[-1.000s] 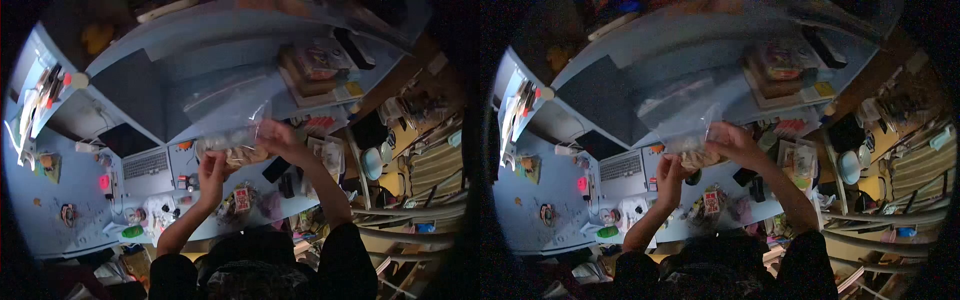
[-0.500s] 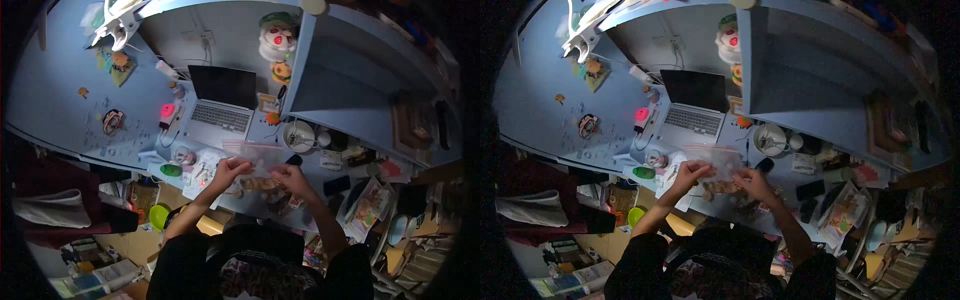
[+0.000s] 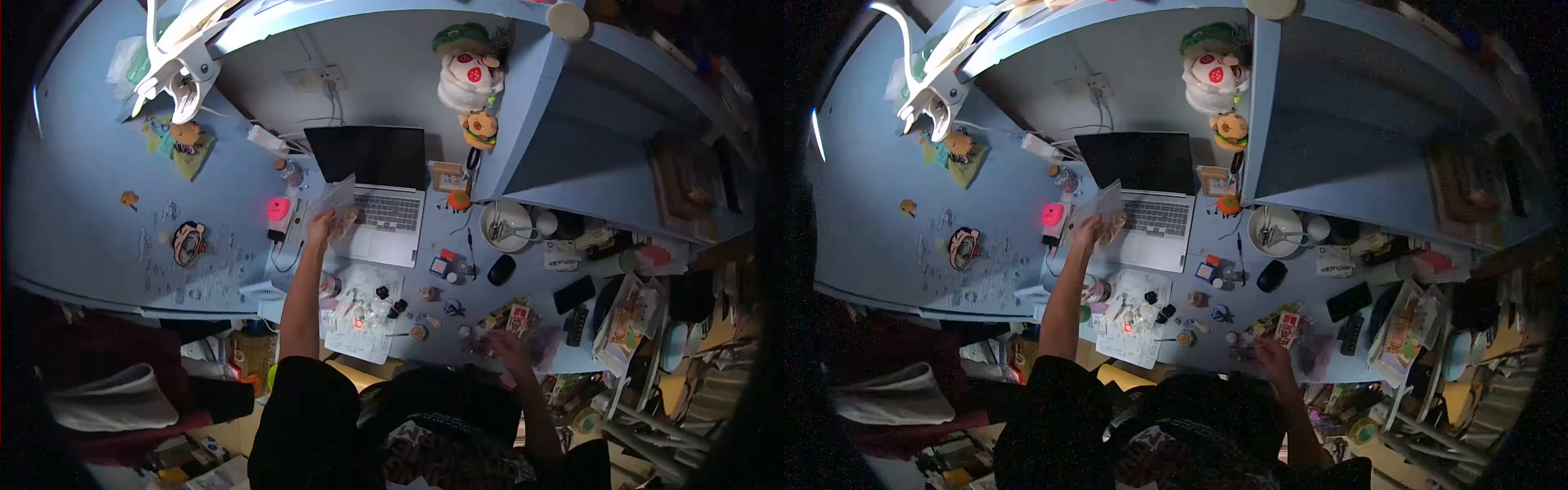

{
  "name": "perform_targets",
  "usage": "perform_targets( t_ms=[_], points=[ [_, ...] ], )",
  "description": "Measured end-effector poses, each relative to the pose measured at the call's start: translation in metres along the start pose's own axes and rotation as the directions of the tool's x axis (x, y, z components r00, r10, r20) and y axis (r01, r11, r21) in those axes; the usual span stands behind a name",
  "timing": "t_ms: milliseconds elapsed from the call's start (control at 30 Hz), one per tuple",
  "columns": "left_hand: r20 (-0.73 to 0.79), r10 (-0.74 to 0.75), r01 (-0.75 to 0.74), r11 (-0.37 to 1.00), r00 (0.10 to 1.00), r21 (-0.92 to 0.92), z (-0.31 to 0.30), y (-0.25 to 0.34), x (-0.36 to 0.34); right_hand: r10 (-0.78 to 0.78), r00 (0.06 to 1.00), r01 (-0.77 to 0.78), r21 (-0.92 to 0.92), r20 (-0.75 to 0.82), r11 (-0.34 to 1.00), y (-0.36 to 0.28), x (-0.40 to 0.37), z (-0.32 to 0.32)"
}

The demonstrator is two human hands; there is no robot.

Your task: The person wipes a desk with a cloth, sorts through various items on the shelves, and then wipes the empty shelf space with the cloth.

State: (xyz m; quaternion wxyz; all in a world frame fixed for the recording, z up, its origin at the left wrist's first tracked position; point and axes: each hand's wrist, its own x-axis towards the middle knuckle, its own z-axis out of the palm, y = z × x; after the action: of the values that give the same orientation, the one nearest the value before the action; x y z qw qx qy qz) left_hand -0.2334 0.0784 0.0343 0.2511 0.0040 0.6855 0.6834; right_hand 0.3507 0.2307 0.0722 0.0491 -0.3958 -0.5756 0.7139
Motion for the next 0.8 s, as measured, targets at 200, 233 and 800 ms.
perform_targets(
  t_ms=[200, 233, 800],
  points=[
    [0.289, -0.330, 0.373, 0.922, 0.899, -0.107, -0.002, 0.000, 0.033, 0.130, 0.946, -0.075, 0.190, -0.297, 0.979, -0.003, -0.051, -0.011],
    [0.311, -0.338, 0.381, 0.920, 0.888, -0.090, -0.023, -0.037, 0.059, 0.246, 0.904, -0.168, 0.238, -0.349, 0.957, 0.001, -0.058, -0.011],
    [-0.007, 0.754, -0.720, 0.631, 0.657, 0.289, 0.090, 0.065, -0.131, -0.099, 0.673, 0.199, 0.051, -0.733, 0.979, -0.023, -0.107, -0.112]
  ],
)
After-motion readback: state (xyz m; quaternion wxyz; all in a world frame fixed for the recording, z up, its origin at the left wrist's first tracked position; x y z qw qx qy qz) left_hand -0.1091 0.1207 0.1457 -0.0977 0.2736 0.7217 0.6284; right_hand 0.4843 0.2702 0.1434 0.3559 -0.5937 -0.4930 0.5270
